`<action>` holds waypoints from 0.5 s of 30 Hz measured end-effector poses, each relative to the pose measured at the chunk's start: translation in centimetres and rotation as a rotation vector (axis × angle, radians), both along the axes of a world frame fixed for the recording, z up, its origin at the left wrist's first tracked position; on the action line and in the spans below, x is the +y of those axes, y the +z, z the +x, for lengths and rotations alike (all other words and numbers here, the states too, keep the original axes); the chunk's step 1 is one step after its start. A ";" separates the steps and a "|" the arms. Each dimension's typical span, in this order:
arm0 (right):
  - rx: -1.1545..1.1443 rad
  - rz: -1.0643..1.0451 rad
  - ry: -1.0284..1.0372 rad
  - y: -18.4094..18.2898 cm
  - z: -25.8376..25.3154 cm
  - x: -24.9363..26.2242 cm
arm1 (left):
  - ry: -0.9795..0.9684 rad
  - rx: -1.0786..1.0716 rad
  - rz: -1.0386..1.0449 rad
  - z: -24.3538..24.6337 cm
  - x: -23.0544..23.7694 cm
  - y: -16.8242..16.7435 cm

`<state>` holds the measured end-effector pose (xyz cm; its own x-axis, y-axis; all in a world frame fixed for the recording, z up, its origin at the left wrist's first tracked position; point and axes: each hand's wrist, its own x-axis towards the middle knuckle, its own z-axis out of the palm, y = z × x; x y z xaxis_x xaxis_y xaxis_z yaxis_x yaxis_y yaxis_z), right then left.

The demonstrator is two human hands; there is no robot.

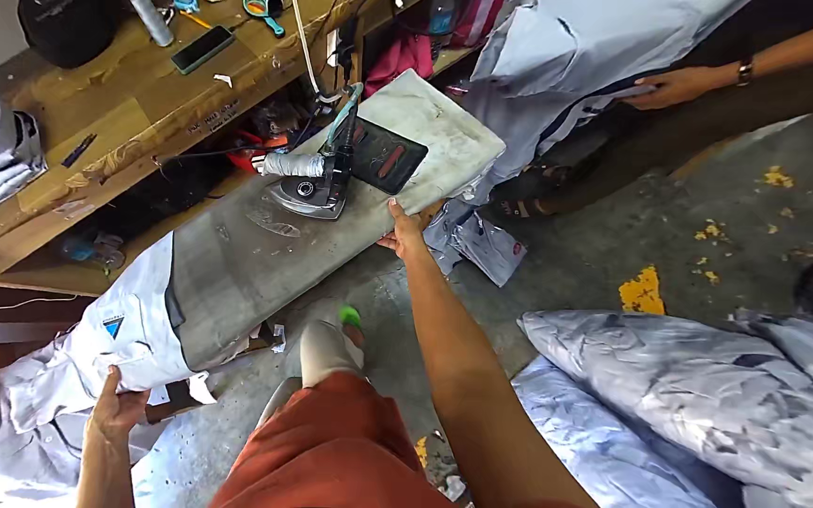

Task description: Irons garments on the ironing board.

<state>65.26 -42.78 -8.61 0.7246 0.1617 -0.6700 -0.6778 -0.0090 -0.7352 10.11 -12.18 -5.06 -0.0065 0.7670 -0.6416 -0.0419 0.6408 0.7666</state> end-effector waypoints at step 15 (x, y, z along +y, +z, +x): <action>-0.081 0.064 -0.085 -1.0 -0.1 0.1 | 0.140 -0.038 0.104 0.6 -1.2 -0.7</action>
